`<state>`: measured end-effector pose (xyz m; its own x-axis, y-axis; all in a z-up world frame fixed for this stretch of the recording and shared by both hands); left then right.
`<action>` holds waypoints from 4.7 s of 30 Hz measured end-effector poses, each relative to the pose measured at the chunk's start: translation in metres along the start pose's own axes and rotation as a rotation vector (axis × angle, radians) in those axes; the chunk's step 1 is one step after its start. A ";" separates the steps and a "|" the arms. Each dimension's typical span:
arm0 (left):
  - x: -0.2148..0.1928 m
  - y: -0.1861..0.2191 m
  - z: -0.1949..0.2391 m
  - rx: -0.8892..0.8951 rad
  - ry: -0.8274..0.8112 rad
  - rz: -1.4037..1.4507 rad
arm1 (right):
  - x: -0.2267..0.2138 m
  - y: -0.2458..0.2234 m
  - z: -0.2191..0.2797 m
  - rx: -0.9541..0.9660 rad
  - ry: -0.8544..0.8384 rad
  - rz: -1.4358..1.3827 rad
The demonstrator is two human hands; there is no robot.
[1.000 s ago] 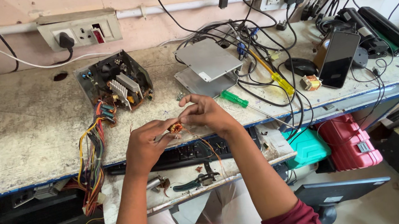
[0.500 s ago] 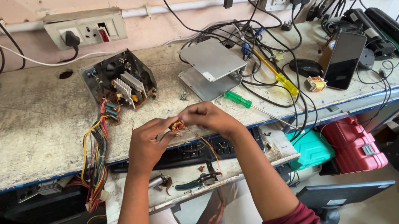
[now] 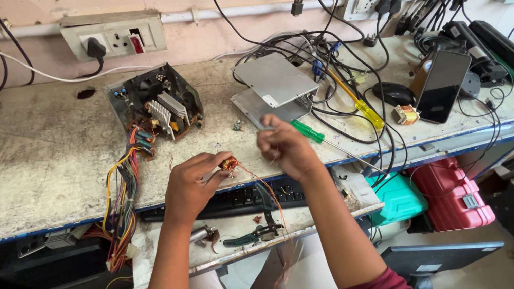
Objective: The person is working on a small electronic component, likely a transformer, by hand. They are carefully stripping the copper wire from the component's core. The workspace is cluttered with various electronic parts and tools.
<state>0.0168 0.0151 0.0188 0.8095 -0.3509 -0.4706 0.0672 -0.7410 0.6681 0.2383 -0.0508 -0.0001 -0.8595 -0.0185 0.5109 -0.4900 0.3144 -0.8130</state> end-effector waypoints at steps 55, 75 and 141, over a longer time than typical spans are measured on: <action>-0.001 -0.014 0.007 0.123 0.203 0.047 | 0.112 -0.011 0.151 -0.861 -0.269 0.899; 0.000 -0.017 0.009 0.138 0.207 0.021 | 0.140 0.012 0.063 -0.481 0.374 1.321; -0.004 -0.019 0.001 -0.021 0.011 0.169 | 0.025 -0.032 0.137 -0.475 -0.040 0.325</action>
<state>0.0118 0.0302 0.0075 0.8168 -0.4629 -0.3443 -0.0581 -0.6597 0.7492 0.2131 -0.1913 0.0003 -0.9642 0.1178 0.2374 -0.0884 0.7015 -0.7072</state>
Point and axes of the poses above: each hand's wrist, its own z-axis away from the middle knuckle, its own x-axis out of the palm, y = z × x, the point moved 3 cm from there along -z, towards the middle knuckle, and after that the axes turned 6 degrees about -x, right-handed, at the moved point
